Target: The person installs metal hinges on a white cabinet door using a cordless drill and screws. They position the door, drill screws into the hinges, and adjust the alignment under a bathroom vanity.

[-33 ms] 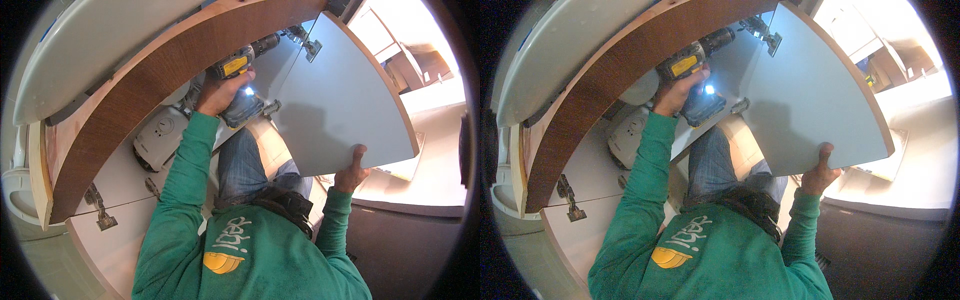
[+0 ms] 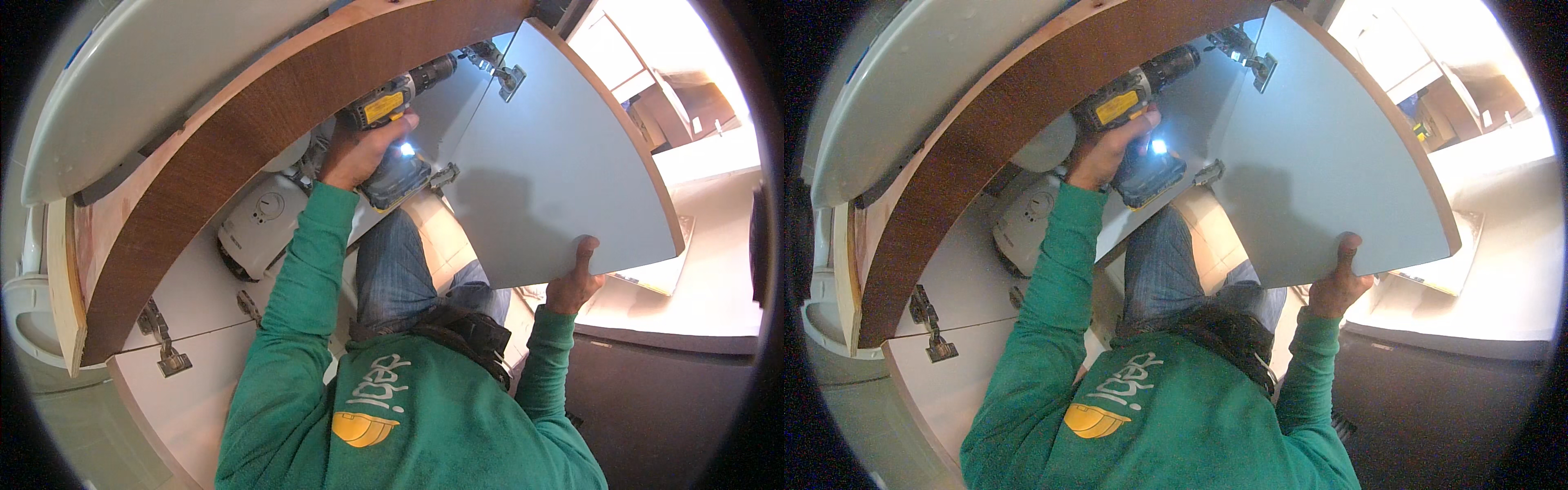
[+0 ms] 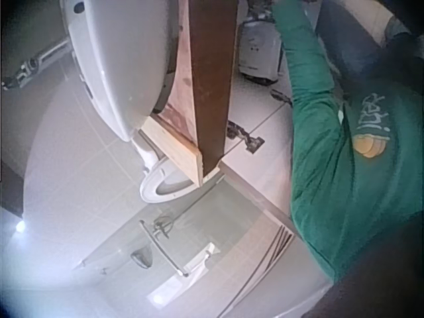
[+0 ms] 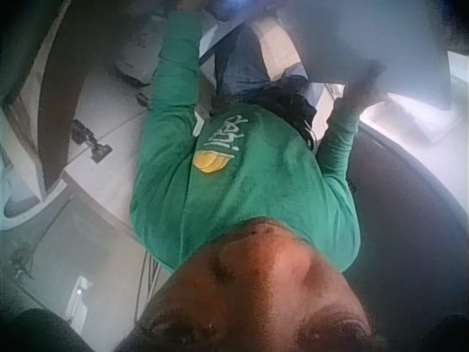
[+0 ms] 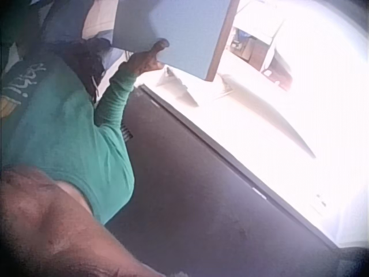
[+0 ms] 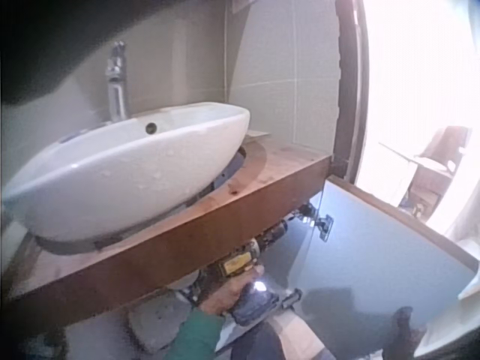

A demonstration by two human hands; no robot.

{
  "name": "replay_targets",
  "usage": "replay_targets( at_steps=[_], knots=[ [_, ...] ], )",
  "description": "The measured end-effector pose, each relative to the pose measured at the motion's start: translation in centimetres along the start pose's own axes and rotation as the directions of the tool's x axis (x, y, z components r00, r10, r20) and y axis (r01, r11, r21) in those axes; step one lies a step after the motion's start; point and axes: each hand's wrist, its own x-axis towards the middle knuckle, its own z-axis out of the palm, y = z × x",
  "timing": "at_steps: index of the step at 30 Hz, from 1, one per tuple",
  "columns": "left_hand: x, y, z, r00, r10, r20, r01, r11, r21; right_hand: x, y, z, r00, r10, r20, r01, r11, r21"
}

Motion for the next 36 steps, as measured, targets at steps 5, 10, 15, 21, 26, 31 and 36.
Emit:
replay_targets(
  at_steps=[5, 10, 15, 21, 26, 31, 36],
  knots=[
    [0.4, -0.2, -0.2, 1.000, -0.010, 0.021, 0.010, 0.999, 0.037, 0.0, 0.1, 0.2, 1.000, 0.005, -0.017, -0.004, 1.000, 0.031],
    [0.2, -0.5, 0.1, 1.000, 0.010, -0.003, -0.010, 1.000, -0.022, 0.5, 0.5, -0.6, 0.999, -0.034, 0.035, 0.038, 0.993, -0.113],
    [0.1, -0.3, -0.1, 1.000, -0.001, 0.026, 0.000, 0.999, 0.032, 0.5, 0.8, -0.4, 1.000, 0.022, 0.006, -0.022, 1.000, 0.009],
    [0.5, -1.2, -0.3, 0.999, -0.011, 0.031, 0.011, 1.000, 0.003, 0.6, 1.1, -0.4, 0.999, 0.026, 0.021, -0.026, 0.999, 0.021],
    [0.1, -1.0, 0.4, 0.999, 0.000, 0.038, 0.004, 0.994, -0.108, 0.3, 0.6, -0.2, 1.000, 0.014, 0.010, -0.014, 1.000, 0.020],
    [-0.2, -1.5, 1.3, 0.999, 0.036, 0.003, -0.035, 0.997, -0.064, 0.8, 1.2, -0.6, 0.999, 0.031, 0.028, -0.034, 0.993, 0.113],
    [-0.9, -1.4, 1.7, 0.999, 0.051, -0.012, -0.051, 0.999, -0.018, 0.9, 1.3, -0.8, 0.999, 0.042, 0.035, -0.047, 0.990, 0.131]
  ],
)
